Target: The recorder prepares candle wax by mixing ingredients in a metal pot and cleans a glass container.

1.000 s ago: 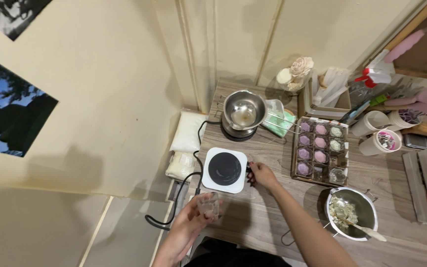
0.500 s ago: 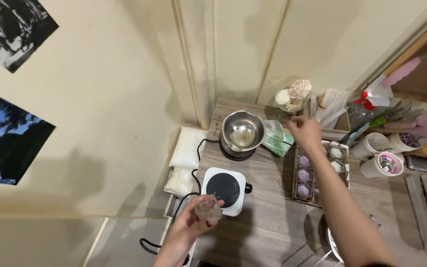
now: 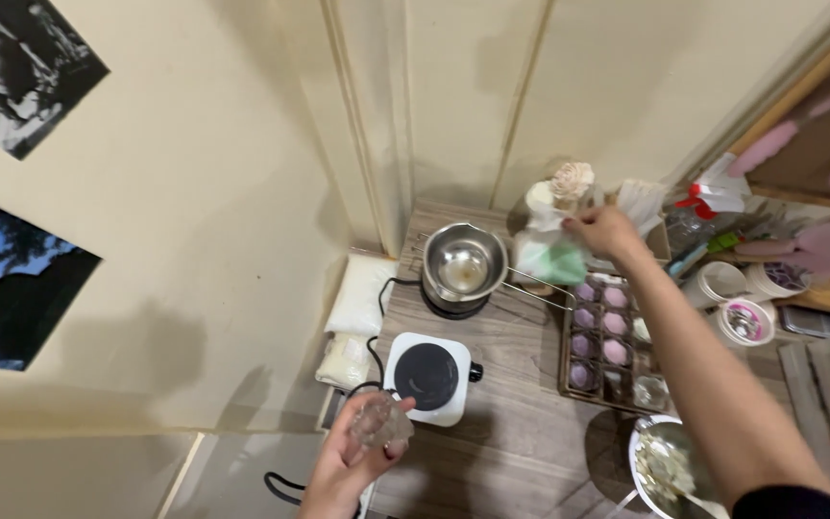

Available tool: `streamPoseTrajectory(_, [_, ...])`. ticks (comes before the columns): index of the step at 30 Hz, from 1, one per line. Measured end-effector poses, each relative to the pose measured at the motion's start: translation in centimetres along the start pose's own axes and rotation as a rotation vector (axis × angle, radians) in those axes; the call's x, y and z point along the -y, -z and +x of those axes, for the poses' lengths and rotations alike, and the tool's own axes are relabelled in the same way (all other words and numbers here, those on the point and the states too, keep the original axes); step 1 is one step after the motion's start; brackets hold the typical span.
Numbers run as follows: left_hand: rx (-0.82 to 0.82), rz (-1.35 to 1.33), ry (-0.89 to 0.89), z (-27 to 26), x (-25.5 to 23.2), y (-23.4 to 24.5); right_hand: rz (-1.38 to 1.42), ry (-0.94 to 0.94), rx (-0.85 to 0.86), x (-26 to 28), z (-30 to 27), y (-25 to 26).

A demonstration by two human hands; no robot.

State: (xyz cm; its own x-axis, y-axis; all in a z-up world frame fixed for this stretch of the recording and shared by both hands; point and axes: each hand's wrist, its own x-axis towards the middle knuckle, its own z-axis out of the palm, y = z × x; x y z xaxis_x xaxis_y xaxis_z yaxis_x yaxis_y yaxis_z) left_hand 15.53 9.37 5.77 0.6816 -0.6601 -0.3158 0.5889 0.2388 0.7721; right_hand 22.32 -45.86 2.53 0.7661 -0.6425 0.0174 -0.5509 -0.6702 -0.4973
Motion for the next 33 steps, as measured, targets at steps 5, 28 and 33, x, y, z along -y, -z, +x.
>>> streamPoseTrajectory(5, [0.06, 0.1, -0.09, 1.2, -2.9, -4.4, 0.071, 0.117, 0.052, 2.5, -2.4, 2.5])
streamPoseTrajectory(28, [0.114, 0.217, -0.105, 1.4, 0.4, -17.4, 1.379, 0.049, 0.254, 11.9, -33.7, 5.2])
streamPoseTrajectory(33, [0.017, 0.675, -0.622, -0.1, 0.1, -17.8, 1.01, 0.013, 0.323, 9.1, -33.8, 5.4])
